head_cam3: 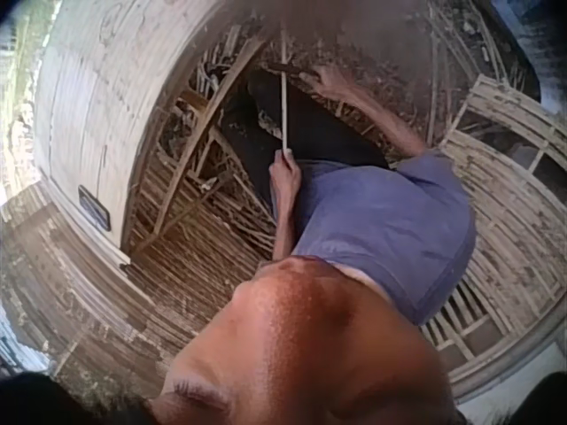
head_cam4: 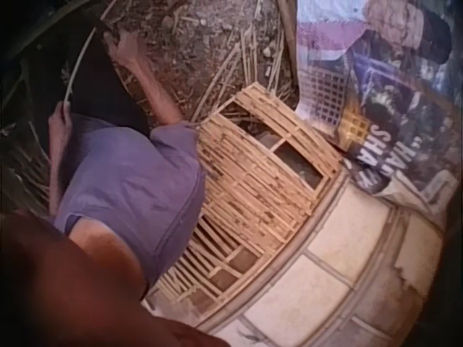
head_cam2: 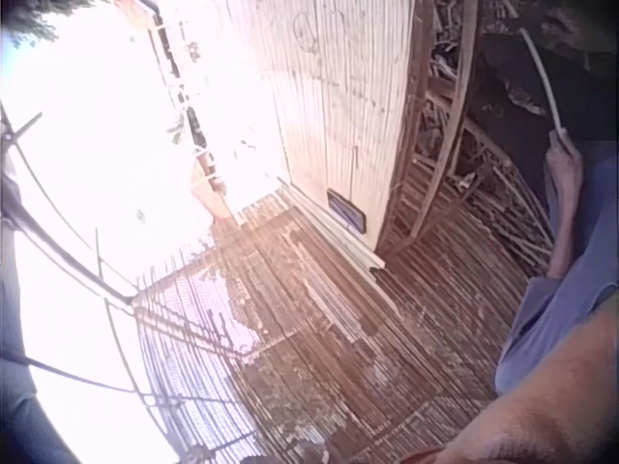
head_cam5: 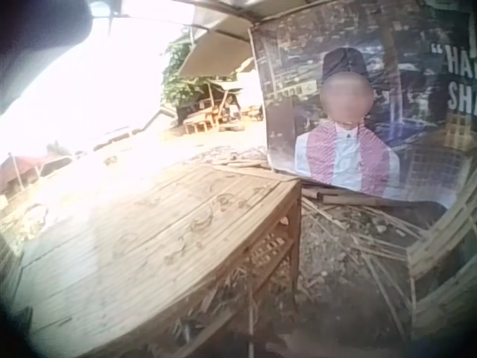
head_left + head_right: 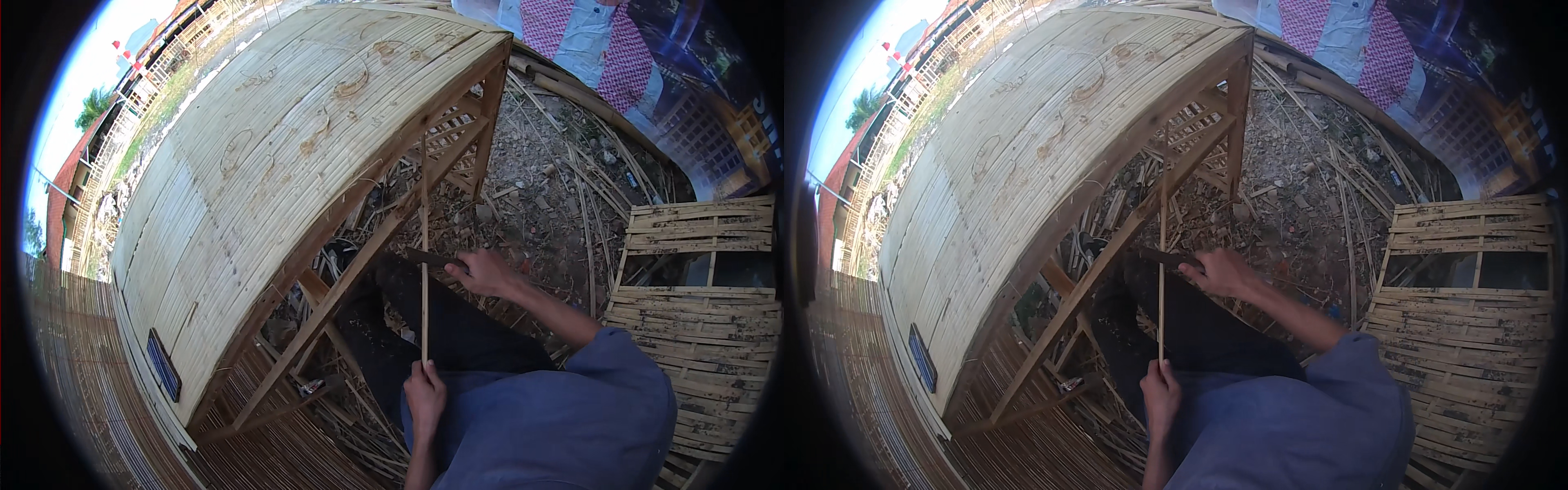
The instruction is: The person uses a knife to shave and smooth a thin strip of bamboo for furniture manufacturing.
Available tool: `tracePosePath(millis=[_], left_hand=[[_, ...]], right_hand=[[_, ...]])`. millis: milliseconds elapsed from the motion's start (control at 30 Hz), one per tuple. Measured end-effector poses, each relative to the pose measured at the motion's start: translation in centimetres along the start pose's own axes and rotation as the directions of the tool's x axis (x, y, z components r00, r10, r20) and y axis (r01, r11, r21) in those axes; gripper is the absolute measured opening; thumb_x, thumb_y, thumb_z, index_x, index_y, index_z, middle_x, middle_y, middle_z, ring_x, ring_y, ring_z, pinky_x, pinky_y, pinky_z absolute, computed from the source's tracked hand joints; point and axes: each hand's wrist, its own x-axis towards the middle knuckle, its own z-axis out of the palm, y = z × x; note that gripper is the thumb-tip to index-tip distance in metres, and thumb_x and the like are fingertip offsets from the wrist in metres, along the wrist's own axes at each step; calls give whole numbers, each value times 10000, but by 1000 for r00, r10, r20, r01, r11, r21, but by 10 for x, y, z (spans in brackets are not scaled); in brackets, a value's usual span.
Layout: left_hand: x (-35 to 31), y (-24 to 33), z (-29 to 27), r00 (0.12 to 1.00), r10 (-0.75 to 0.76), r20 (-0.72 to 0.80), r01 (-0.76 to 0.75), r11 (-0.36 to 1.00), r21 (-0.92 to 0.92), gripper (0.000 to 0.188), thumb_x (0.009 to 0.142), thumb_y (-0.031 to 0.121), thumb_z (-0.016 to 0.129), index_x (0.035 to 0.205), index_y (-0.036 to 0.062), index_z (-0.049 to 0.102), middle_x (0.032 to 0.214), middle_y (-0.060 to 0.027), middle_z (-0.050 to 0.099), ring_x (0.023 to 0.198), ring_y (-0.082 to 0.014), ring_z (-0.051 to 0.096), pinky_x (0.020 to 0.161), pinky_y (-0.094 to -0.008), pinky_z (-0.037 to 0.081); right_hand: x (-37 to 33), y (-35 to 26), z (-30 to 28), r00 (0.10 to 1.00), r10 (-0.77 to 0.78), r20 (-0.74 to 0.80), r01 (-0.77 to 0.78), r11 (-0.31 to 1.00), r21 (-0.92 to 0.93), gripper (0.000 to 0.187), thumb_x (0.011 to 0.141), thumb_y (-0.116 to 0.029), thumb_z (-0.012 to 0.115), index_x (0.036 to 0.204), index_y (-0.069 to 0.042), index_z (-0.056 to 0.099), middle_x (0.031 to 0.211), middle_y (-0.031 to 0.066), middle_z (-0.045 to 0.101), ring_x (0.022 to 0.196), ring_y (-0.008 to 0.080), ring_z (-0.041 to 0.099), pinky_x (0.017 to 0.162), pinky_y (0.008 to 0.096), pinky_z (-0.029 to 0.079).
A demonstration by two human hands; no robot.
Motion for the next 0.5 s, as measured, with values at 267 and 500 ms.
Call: tracePosePath(millis=[267, 500], left_hand=[[13, -13, -12, 989, 37, -140, -47, 996, -75, 239, 877, 186, 574, 955, -41, 573, 688, -218, 613, 641, -358, 640, 581, -387, 474], [23, -33, -9, 996, -86, -8, 80, 955, -287, 207, 896, 177, 559, 930, -27, 578, 699, -139, 639, 593, -200, 644, 545, -308, 479]], right_hand=[[-37, -21, 66, 994, -47, 99, 29, 984, 177, 598, 869, -574, 444, 730, -8, 578, 594, 164, 592, 639, 368, 623, 604, 447, 487], [-34, -20, 70, 995, -68, 72, 60, 992, 113, 597, 862, -585, 453, 717, -19, 575, 581, 164, 584, 622, 369, 617, 590, 455, 485]])
